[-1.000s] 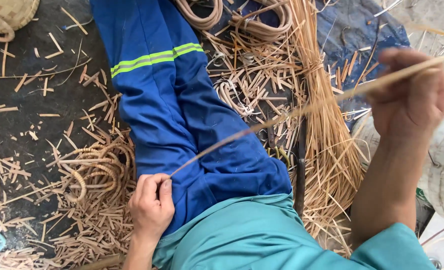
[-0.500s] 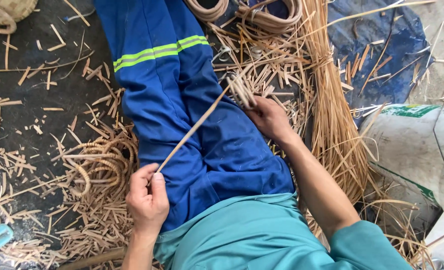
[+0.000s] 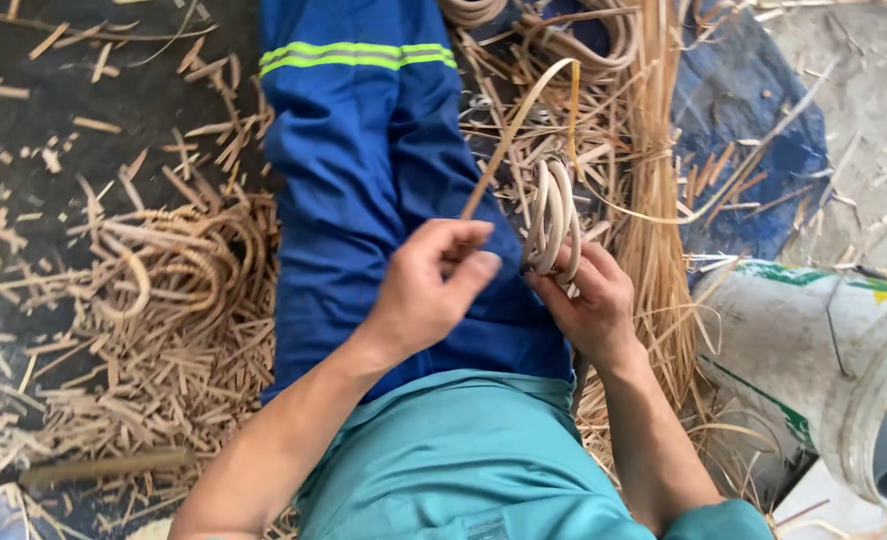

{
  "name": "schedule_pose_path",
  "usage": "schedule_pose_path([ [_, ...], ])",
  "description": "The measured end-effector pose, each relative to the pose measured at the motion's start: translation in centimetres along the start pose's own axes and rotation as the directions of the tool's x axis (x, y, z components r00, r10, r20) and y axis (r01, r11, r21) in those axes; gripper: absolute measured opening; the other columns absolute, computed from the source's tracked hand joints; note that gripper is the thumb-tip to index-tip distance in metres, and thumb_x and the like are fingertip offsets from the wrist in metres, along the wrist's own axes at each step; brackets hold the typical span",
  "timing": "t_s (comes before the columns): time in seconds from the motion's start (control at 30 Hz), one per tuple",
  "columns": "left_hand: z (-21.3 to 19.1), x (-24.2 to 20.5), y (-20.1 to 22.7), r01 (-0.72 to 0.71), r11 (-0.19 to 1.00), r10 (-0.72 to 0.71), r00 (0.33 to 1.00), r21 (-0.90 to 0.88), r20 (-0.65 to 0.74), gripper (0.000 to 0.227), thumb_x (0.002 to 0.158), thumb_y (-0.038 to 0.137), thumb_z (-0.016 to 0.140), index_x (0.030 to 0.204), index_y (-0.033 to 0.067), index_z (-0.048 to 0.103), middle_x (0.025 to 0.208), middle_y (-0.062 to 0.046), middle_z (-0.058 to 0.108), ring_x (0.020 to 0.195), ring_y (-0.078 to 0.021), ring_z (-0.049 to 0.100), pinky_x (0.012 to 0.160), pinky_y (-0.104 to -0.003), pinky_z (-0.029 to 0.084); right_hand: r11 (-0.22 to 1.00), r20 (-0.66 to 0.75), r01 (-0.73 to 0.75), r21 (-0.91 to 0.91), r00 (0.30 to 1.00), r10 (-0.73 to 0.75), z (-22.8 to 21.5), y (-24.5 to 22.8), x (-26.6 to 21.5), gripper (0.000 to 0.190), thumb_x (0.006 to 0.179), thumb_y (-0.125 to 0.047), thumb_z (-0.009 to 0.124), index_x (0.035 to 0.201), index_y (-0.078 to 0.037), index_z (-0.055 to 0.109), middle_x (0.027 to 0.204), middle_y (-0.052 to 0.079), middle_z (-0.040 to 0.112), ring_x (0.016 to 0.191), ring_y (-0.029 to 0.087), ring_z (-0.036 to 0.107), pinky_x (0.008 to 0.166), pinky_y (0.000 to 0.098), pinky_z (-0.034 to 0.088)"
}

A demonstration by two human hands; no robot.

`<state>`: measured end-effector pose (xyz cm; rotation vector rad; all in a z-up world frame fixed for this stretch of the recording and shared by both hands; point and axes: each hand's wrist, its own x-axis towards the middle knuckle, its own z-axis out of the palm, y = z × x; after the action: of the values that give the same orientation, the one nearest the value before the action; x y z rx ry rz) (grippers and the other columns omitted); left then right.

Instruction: Weaving thin wooden or rattan strips to form furniture components or handles.

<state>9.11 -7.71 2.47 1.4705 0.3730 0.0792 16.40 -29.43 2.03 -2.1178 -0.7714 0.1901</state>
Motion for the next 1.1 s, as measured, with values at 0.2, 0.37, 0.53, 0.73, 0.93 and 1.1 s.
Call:
schedule_pose_path([
  [0.2, 0.6, -0.4, -0.6, 0.142, 0.973, -0.110, 0.979, -0.183, 0.171, 0.032, 0.094, 0.014, 0.076, 0.118, -0.0015, 0.063, 0.103, -0.005, 0.071, 0.093, -0.0084, 0.068, 0.081, -0.026, 0.058, 0.974, 0.017, 0.120, -0.191, 0.993, -0.119, 1.4, -1.5, -0.2, 0.039, 0.086, -0.011, 0.087, 0.122, -0.007, 0.071, 0.113, 0.011, 0.070, 0.099, 0.027, 0.070, 0.084, 0.0373, 0.058],
  [0.37, 0.2, -0.9, -0.3, 0.168, 0.983, -0.150, 0.968, -0.073, 0.199, 0.021, 0.094, 0.017, 0.074, 0.104, 0.0003, 0.067, 0.092, -0.003, 0.074, 0.084, -0.0070, 0.070, 0.075, -0.027, 0.060, 0.994, 0.160, 0.105, 0.023, 0.981, -0.107, 0.3, -2.1, 0.7, 0.057, 0.086, -0.021, 0.078, 0.136, -0.002, 0.060, 0.133, 0.017, 0.064, 0.126, 0.039, 0.056, 0.113, 0.0497, 0.042],
  [0.53, -0.4, -1.2, 0.7, 0.129, 0.990, -0.137, 0.971, 0.053, 0.197, 0.023, 0.091, 0.020, 0.077, 0.102, 0.0021, 0.068, 0.087, -0.004, 0.072, 0.078, -0.0089, 0.067, 0.071, -0.028, 0.057, 0.984, 0.211, 0.007, 0.175, 0.976, -0.045, 1.5, -0.7, 0.2, 0.046, 0.093, -0.017, 0.075, 0.134, -0.003, 0.059, 0.127, 0.014, 0.066, 0.123, 0.034, 0.062, 0.124, 0.0529, 0.034],
  [0.73, 0.4, -1.2, 0.9, -0.032, 0.907, -0.014, 0.994, 0.420, 0.106, 0.022, 0.087, 0.018, 0.078, 0.095, 0.0016, 0.066, 0.082, -0.012, 0.067, 0.068, -0.0233, 0.065, 0.063, -0.036, 0.053, 0.999, 0.124, 0.018, 0.031, 0.992, -0.022, 1.9, 0.1, -0.6, 0.030, 0.087, -0.011, 0.080, 0.111, -0.008, 0.062, 0.095, 0.009, 0.062, 0.093, 0.027, 0.064, 0.119, 0.0540, 0.039],
  [0.93, -0.6, -1.0, 0.5, 0.016, 0.812, -0.011, 1.000, 0.583, -0.011, 0.033, 0.087, 0.010, 0.064, 0.117, -0.0029, 0.062, 0.106, -0.019, 0.065, 0.083, -0.0328, 0.069, 0.075, -0.041, 0.055, 0.979, 0.133, 0.142, -0.144, 0.983, -0.124, 2.1, -0.9, 0.7, 0.037, 0.083, -0.020, 0.079, 0.112, -0.006, 0.060, 0.096, 0.011, 0.059, 0.096, 0.034, 0.057, 0.091, 0.0467, 0.045],
  [1.1, -1.8, -1.5, -0.1, -0.133, 0.745, 0.132, 0.990, 0.653, 0.050, 0.050, 0.091, 0.005, 0.055, 0.139, -0.0077, 0.054, 0.131, -0.028, 0.059, 0.113, -0.0415, 0.065, 0.099, -0.045, 0.052, 0.960, 0.190, 0.200, -0.197, 0.968, -0.163, 2.1, -0.4, 1.2, 0.030, 0.085, -0.030, 0.078, 0.103, -0.012, 0.064, 0.097, 0.007, 0.061, 0.096, 0.029, 0.060, 0.086, 0.0443, 0.044],
])
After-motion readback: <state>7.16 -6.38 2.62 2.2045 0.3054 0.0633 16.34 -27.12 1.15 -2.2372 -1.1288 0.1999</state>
